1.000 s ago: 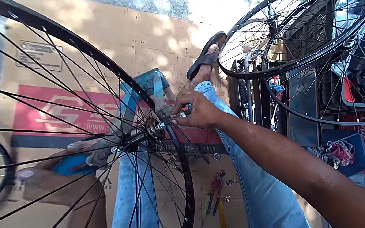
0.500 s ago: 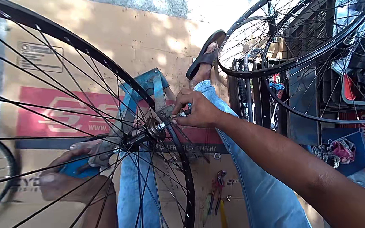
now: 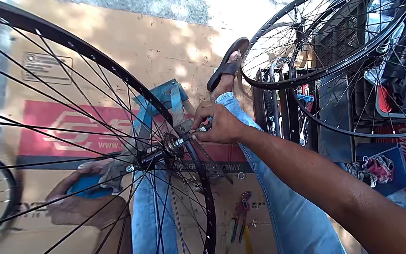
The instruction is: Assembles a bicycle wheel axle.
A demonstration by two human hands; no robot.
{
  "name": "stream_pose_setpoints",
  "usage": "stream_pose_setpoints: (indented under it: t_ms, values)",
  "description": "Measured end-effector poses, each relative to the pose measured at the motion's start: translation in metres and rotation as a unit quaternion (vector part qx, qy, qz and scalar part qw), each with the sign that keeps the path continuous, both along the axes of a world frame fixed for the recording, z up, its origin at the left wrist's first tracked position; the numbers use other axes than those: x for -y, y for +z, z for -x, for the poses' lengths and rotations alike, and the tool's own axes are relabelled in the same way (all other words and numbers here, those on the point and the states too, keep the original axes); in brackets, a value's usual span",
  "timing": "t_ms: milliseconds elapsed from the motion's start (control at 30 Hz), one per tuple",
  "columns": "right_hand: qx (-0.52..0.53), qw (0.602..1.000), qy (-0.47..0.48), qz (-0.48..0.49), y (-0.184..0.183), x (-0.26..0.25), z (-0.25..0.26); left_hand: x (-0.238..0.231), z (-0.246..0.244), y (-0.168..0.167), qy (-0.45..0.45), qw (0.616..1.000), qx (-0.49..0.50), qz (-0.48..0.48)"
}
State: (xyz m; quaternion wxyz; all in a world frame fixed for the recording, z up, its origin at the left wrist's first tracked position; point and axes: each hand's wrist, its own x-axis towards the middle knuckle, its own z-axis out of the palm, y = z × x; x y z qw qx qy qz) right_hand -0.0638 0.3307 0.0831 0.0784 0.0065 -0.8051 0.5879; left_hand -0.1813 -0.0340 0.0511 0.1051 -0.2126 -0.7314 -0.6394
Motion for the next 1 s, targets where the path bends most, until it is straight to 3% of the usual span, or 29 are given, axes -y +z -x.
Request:
stream_pose_setpoints:
  t_ms: [67, 133, 233, 267, 300, 367, 433, 500, 567, 633, 700, 733, 767, 800, 833, 867, 900, 933, 967, 1000]
  values:
    - [0.011, 1.0, 0.005, -0.005, 0.004, -0.003, 0.003, 0.003, -0.002, 0.016, -0.057, 0.995, 0.044, 0.073]
    - [0.011, 1.0, 0.003, 0.003, 0.004, -0.001, 0.0, 0.009, -0.003, 0.049, -0.102, 0.968, 0.179, 0.145]
    - [0.016, 1.0, -0.001, 0.003, 0.005, -0.006, 0.0, -0.028, 0.008, 0.095, 0.002, 0.874, 0.446, 0.192]
    - [0.027, 1.0, 0.0, 0.001, 0.006, -0.004, -0.001, -0.04, 0.009, 0.098, 0.054, 0.85, 0.475, 0.222]
    - [0.032, 0.999, 0.001, -0.002, 0.007, -0.003, -0.001, -0.048, 0.006, 0.094, 0.1, 0.854, 0.452, 0.239]
    - [0.023, 1.0, 0.002, -0.005, 0.008, -0.002, 0.001, -0.042, -0.005, 0.072, 0.126, 0.924, 0.315, 0.175]
    - [0.014, 1.0, 0.002, 0.0, 0.006, -0.002, 0.0, -0.016, -0.001, 0.026, 0.071, 0.989, 0.121, 0.048]
    - [0.014, 1.0, 0.002, 0.001, 0.005, -0.003, 0.001, -0.004, 0.005, 0.007, 0.011, 0.999, 0.041, 0.003]
    - [0.019, 1.0, 0.0, 0.0, 0.005, -0.004, 0.001, 0.0, 0.003, 0.021, -0.046, 0.993, 0.09, 0.063]
    - [0.023, 1.0, 0.002, 0.0, 0.007, -0.003, 0.001, -0.002, -0.002, 0.055, -0.069, 0.955, 0.258, 0.126]
    - [0.023, 1.0, 0.006, -0.003, 0.009, -0.004, 0.003, -0.031, -0.003, 0.092, 0.04, 0.871, 0.464, 0.155]
    - [0.025, 1.0, 0.005, -0.001, 0.009, -0.003, 0.002, -0.042, -0.004, 0.098, 0.087, 0.85, 0.492, 0.167]
    - [0.026, 1.0, 0.005, 0.001, 0.007, -0.003, 0.001, -0.045, -0.008, 0.091, 0.11, 0.87, 0.452, 0.166]
    - [0.027, 1.0, 0.007, 0.003, 0.006, -0.003, 0.0, -0.038, -0.014, 0.077, 0.096, 0.913, 0.37, 0.141]
    - [0.023, 1.0, 0.006, 0.004, 0.005, -0.004, 0.0, -0.028, -0.016, 0.062, 0.037, 0.958, 0.261, 0.114]
    - [0.016, 1.0, 0.002, 0.004, 0.004, -0.004, -0.001, -0.028, -0.02, 0.058, -0.012, 0.977, 0.182, 0.107]
    - [0.011, 1.0, 0.0, 0.002, 0.004, -0.002, -0.001, -0.079, -0.039, 0.077, 0.187, 0.955, 0.227, 0.021]
    - [0.01, 1.0, 0.001, -0.001, 0.005, -0.001, 0.0, -0.104, -0.044, 0.092, 0.27, 0.928, 0.256, -0.013]
    - [0.01, 1.0, 0.002, -0.005, 0.008, 0.0, 0.001, -0.103, -0.046, 0.091, 0.269, 0.931, 0.248, -0.02]
    - [0.01, 1.0, 0.002, -0.008, 0.009, 0.001, 0.001, -0.074, -0.043, 0.075, 0.169, 0.963, 0.211, 0.0]
